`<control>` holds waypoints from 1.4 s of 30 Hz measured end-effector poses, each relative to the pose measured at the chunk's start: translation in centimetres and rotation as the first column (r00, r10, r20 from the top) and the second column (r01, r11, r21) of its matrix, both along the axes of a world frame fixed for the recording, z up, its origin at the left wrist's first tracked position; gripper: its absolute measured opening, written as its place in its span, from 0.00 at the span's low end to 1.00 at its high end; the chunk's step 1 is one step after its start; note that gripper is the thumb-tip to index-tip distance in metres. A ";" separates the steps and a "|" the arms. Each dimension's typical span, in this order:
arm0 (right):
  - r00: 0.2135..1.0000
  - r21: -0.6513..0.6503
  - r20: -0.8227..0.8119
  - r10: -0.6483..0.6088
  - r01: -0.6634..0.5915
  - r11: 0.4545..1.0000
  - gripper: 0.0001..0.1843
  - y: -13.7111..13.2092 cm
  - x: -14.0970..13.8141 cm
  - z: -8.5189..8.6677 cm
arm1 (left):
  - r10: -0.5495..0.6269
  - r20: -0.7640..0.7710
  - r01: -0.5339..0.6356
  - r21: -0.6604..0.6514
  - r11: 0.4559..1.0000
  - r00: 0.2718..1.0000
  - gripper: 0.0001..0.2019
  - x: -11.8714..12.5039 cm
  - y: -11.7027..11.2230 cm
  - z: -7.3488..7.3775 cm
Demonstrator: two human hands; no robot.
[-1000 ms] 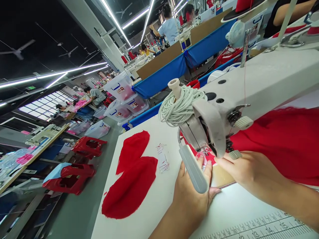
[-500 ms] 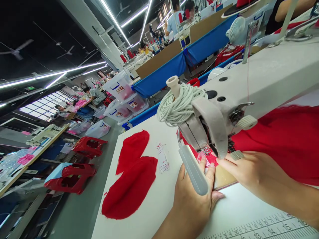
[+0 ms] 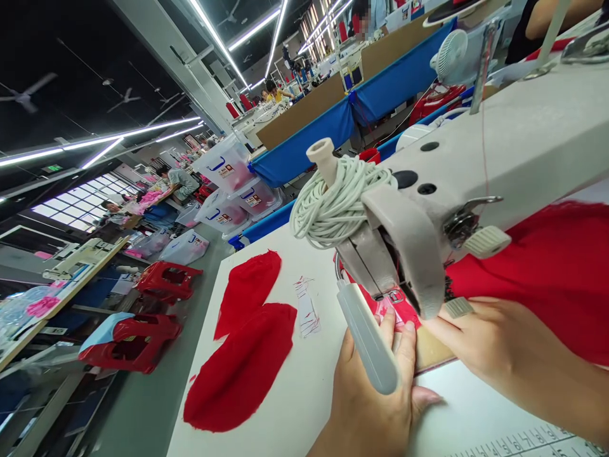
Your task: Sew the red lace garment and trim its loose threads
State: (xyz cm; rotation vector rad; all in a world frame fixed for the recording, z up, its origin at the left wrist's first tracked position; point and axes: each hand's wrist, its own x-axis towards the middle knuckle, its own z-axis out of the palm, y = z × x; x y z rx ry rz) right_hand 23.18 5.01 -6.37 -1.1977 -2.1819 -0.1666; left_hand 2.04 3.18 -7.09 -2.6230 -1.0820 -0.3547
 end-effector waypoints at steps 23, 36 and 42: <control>0.999 -0.180 0.015 0.051 -0.048 0.983 0.12 0.4 -0.2 1.6 | 0.074 -0.024 -0.076 -0.093 0.993 0.997 0.40 -0.5 0.1 -1.4; 1.000 -0.356 0.015 0.013 -0.007 0.935 0.06 0.6 -0.3 1.9 | 0.036 0.007 -0.035 -0.115 0.993 0.999 0.37 -0.2 0.4 -0.9; 0.999 -0.495 -0.010 -0.052 0.040 0.868 0.12 0.5 -0.3 1.5 | 0.051 0.034 -0.047 -0.100 0.994 0.998 0.38 -0.1 0.4 -0.6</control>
